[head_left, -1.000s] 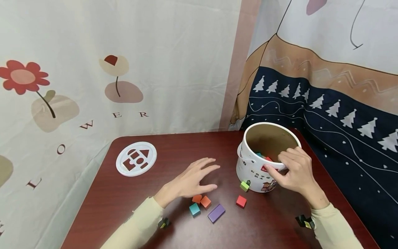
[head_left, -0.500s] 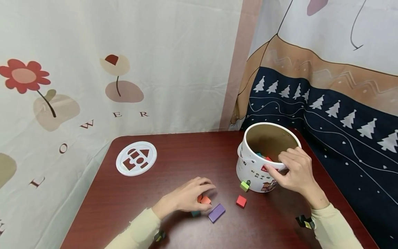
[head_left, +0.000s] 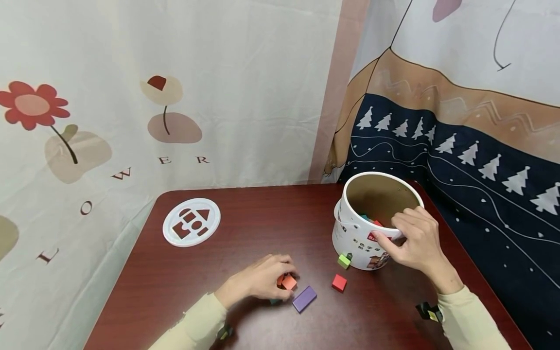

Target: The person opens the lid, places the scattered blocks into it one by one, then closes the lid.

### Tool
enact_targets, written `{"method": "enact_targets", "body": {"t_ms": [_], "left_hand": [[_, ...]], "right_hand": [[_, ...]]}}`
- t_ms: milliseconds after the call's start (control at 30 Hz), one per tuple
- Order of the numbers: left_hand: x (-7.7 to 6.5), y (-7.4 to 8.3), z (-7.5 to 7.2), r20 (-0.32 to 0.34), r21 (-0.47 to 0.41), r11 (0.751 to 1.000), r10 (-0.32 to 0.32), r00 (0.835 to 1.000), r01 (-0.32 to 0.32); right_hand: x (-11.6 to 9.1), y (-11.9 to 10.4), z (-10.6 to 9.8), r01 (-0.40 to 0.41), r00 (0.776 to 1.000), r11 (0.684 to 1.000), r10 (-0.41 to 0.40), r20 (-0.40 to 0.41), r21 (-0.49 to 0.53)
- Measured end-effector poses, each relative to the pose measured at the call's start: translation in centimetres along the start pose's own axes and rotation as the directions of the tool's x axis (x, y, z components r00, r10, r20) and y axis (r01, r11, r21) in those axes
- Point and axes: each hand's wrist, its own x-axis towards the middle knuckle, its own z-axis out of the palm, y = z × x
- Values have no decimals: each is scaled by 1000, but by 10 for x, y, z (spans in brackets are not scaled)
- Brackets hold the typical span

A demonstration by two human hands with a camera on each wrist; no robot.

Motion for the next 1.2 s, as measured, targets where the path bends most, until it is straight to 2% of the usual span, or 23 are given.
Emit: {"method": "enact_targets", "body": {"t_ms": [167, 400, 600, 900, 1200], "left_hand": [[0, 0, 1, -5, 3, 1000, 5, 1000, -5], [1, 1, 0, 3, -31, 998, -47, 999, 47], [2, 1, 0, -13, -36, 998, -61, 998, 60], [5, -6, -1, -78, -68, 998, -21, 997, 16], [13, -8, -11, -119, -98, 995, 7, 993, -18]], "right_hand": [[2, -1, -1, 6, 1000, 1000, -6, -8, 5], [4, -3, -1, 15, 1000, 1000, -15, -17, 13], [3, -2, -1, 7, 1000, 1000, -7, -12, 9], [2, -1, 0, 7, 1000, 1000, -7, -13, 8], [1, -1, 0, 2, 1000, 1000, -2, -5, 5]]}}
